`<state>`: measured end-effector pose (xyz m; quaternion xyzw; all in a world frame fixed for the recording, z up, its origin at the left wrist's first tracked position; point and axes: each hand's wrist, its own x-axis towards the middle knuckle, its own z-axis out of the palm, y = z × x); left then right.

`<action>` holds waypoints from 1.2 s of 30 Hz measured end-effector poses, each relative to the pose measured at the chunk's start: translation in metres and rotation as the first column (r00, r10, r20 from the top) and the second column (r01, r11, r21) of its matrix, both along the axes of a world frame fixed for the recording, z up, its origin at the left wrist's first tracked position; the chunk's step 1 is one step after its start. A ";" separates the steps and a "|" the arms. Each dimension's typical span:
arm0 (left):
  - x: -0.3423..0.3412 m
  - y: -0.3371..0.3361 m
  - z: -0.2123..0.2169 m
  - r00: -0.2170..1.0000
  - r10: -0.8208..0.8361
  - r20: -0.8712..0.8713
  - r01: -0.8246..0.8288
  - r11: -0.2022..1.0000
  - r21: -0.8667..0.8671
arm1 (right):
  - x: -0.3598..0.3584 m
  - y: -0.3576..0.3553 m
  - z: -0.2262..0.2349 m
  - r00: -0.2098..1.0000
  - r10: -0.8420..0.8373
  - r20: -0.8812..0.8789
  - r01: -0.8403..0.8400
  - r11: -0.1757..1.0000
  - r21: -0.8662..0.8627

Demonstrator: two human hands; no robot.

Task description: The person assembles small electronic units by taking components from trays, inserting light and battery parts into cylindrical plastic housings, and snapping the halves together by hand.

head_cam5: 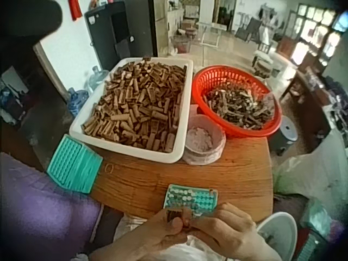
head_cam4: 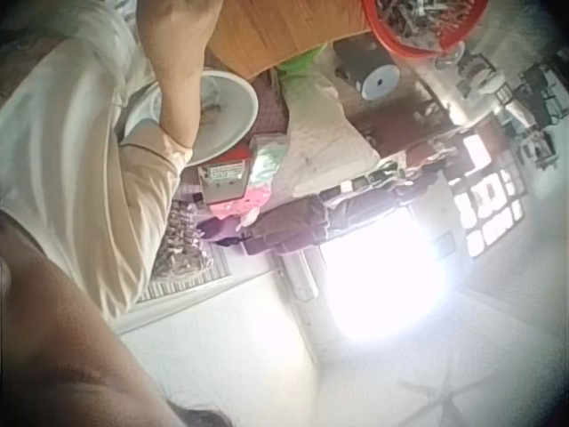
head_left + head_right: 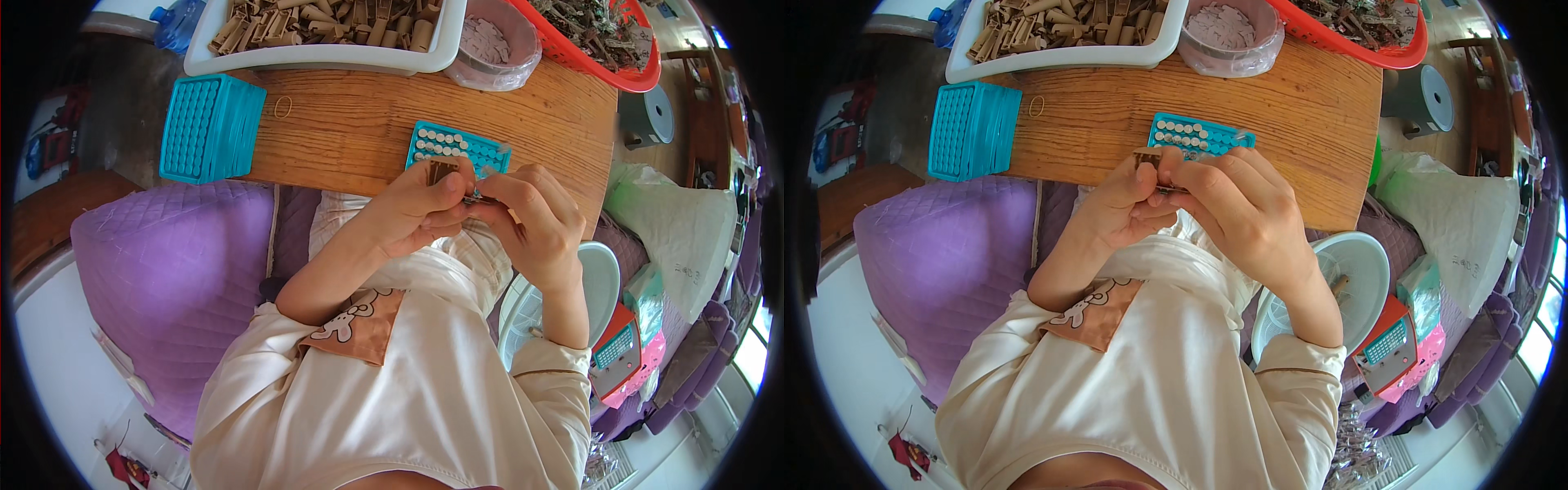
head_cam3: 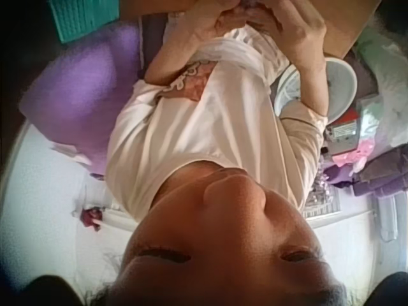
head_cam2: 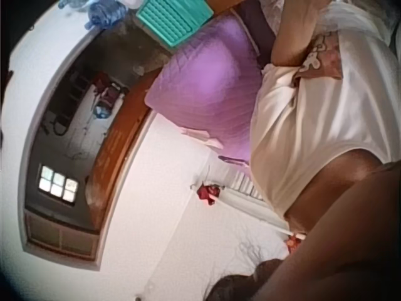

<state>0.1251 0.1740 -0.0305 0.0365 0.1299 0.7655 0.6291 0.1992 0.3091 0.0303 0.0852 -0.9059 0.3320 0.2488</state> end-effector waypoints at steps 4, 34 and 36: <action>-0.004 0.001 0.002 0.991 -0.134 0.000 0.134 0.991 -0.014 | 0.001 0.001 0.001 0.996 -0.028 0.085 0.033 0.998 -0.052; 0.008 -0.002 0.041 0.692 0.249 -0.678 -0.483 0.857 -0.179 | -0.002 -0.011 -0.018 0.997 -0.067 -0.050 -0.056 -0.083 -0.995; 0.010 0.000 0.043 0.613 0.271 -0.742 -0.554 0.817 -0.160 | 0.002 -0.012 -0.017 0.996 -0.089 -0.009 -0.012 -0.031 -0.999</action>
